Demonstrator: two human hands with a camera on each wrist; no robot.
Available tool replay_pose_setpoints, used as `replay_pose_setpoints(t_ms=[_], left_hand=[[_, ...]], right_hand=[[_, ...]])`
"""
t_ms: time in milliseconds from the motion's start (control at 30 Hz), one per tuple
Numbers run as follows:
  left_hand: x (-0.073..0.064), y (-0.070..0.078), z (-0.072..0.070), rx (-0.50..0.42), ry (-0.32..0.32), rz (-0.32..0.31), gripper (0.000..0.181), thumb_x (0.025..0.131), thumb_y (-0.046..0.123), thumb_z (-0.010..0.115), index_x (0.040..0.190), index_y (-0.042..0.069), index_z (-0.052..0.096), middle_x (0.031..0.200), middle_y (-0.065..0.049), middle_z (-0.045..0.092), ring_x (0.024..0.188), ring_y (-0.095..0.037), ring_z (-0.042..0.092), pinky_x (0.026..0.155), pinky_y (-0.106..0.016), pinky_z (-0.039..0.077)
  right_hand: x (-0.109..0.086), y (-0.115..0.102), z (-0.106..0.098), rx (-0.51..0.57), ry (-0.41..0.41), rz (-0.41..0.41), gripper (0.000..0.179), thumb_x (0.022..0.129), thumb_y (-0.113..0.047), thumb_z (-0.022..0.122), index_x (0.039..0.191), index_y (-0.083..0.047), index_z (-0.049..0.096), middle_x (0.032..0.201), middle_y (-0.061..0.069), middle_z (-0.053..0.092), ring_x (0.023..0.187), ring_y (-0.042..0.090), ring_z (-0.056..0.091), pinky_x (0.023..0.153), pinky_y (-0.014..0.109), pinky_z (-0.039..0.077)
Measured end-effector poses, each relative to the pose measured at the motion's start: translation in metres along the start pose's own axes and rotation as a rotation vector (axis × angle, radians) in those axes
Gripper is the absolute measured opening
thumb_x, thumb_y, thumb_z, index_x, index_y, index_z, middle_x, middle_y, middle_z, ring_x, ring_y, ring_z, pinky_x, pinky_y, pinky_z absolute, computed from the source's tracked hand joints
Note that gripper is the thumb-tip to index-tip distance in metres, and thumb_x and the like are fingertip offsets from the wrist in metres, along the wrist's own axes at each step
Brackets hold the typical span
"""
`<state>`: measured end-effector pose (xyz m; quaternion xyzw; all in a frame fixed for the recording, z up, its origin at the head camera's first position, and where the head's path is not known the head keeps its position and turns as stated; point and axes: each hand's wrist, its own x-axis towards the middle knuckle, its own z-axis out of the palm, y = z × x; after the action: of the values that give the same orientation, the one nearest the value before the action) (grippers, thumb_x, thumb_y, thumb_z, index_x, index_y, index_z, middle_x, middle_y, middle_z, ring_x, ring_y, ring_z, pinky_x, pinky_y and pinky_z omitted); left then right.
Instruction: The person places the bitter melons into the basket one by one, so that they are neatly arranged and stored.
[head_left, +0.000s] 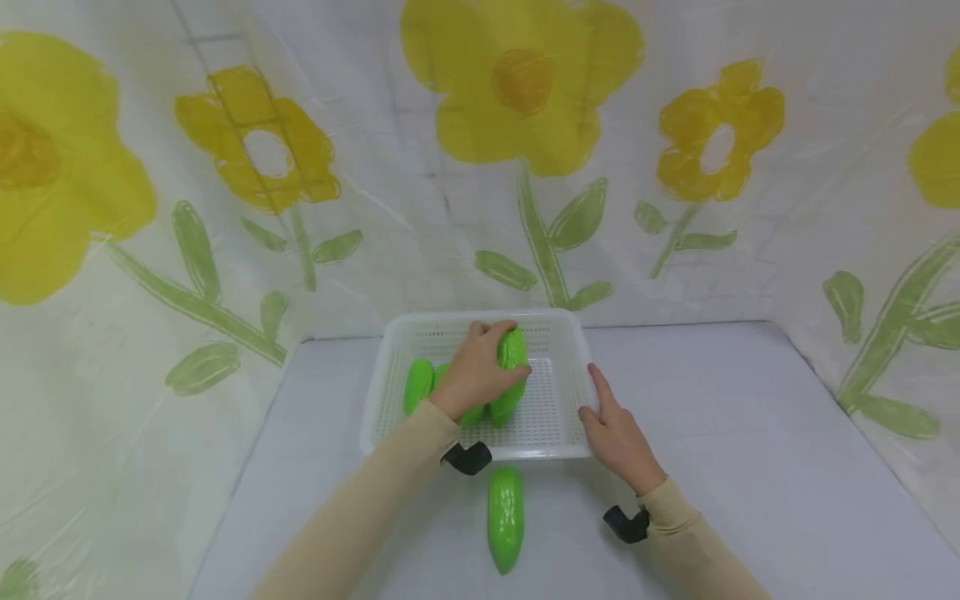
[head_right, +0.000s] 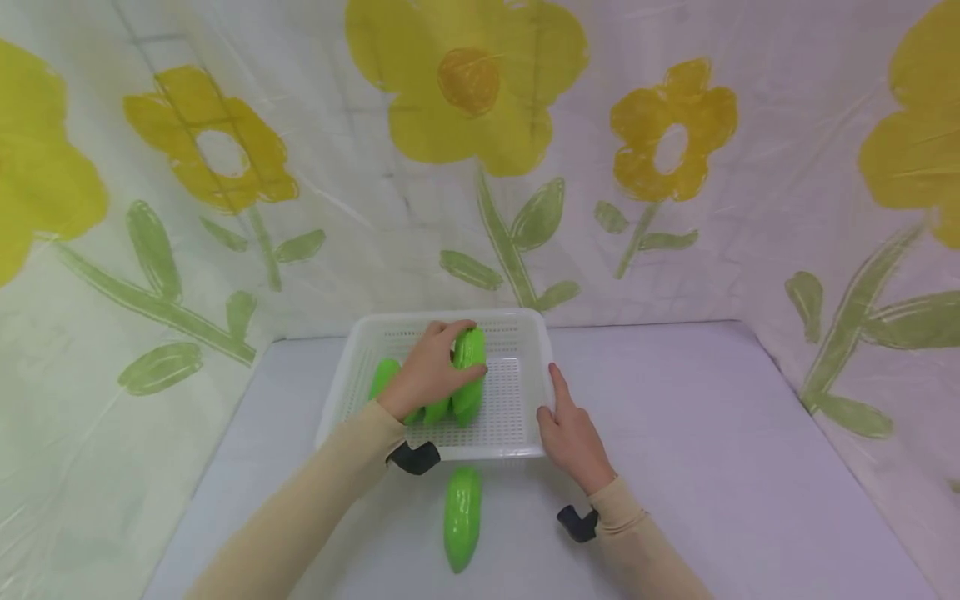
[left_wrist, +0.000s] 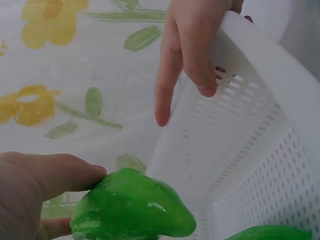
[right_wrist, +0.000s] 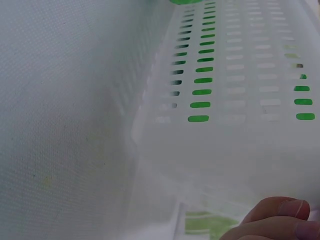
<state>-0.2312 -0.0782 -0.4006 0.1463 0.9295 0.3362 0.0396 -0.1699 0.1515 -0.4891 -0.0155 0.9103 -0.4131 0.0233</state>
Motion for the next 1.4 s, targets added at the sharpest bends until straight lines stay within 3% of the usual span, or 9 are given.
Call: replay_pose_setpoints(t_ms=[200, 433, 600, 800, 967, 1133, 1400], left_hand=[[0.018, 0.001, 0.013, 0.037, -0.039, 0.020, 0.076, 0.092, 0.038, 0.078, 0.157, 0.014, 0.046, 0.143, -0.021, 0.049, 0.117, -0.035, 0.061, 0.101, -0.051, 0.055], [0.033, 0.001, 0.026, 0.077, -0.109, -0.004, 0.076, 0.093, 0.037, 0.075, 0.158, 0.015, 0.044, 0.145, -0.022, 0.045, 0.115, -0.036, 0.062, 0.097, -0.049, 0.056], [0.044, -0.005, 0.045, 0.196, -0.158, -0.019, 0.076, 0.091, 0.034, 0.077, 0.157, 0.011, 0.046, 0.146, -0.026, 0.045, 0.115, -0.038, 0.063, 0.096, -0.048, 0.057], [0.058, -0.007, 0.064, 0.336, -0.188, -0.025, 0.076, 0.089, 0.035, 0.078, 0.155, 0.012, 0.049, 0.151, -0.027, 0.044, 0.127, -0.042, 0.058, 0.098, -0.050, 0.056], [0.068, -0.014, 0.080, 0.434, -0.188, -0.025, 0.079, 0.085, 0.035, 0.082, 0.155, 0.016, 0.051, 0.155, -0.027, 0.041, 0.133, -0.044, 0.053, 0.097, -0.050, 0.057], [0.070, -0.022, 0.095, 0.529, -0.185, 0.007, 0.077, 0.084, 0.037, 0.083, 0.151, 0.011, 0.054, 0.150, -0.027, 0.045, 0.129, -0.042, 0.052, 0.090, -0.046, 0.059], [0.068, -0.025, 0.104, 0.616, -0.134, 0.047, 0.062, 0.085, 0.035, 0.082, 0.136, 0.005, 0.062, 0.134, -0.025, 0.051, 0.119, -0.037, 0.055, 0.073, -0.037, 0.062]], right_hand=[[0.001, 0.001, 0.000, 0.024, -0.020, 0.015, 0.070, 0.108, -0.019, 0.044, 0.169, -0.014, 0.009, 0.144, 0.033, 0.057, 0.084, 0.025, 0.066, 0.061, 0.033, 0.048], [0.002, 0.003, 0.000, 0.027, -0.017, 0.003, 0.070, 0.108, -0.019, 0.044, 0.169, -0.015, 0.009, 0.143, 0.032, 0.059, 0.080, 0.023, 0.065, 0.059, 0.033, 0.048], [0.002, 0.000, 0.004, 0.021, -0.011, -0.003, 0.070, 0.108, -0.018, 0.045, 0.169, -0.015, 0.011, 0.142, 0.034, 0.058, 0.077, 0.022, 0.062, 0.060, 0.033, 0.047], [0.000, 0.001, 0.001, 0.016, 0.000, 0.001, 0.069, 0.108, -0.017, 0.045, 0.169, -0.016, 0.012, 0.139, 0.033, 0.060, 0.078, 0.023, 0.063, 0.060, 0.033, 0.047], [-0.001, 0.003, -0.001, 0.016, 0.001, -0.002, 0.069, 0.108, -0.017, 0.046, 0.168, -0.015, 0.012, 0.140, 0.034, 0.060, 0.081, 0.024, 0.065, 0.061, 0.034, 0.048], [-0.002, 0.003, 0.000, 0.027, -0.005, -0.003, 0.069, 0.108, -0.017, 0.046, 0.168, -0.016, 0.013, 0.141, 0.034, 0.059, 0.081, 0.023, 0.065, 0.062, 0.033, 0.048], [0.000, 0.002, -0.002, 0.017, -0.005, -0.005, 0.069, 0.108, -0.017, 0.046, 0.169, -0.016, 0.013, 0.142, 0.033, 0.058, 0.077, 0.022, 0.062, 0.061, 0.033, 0.047]])
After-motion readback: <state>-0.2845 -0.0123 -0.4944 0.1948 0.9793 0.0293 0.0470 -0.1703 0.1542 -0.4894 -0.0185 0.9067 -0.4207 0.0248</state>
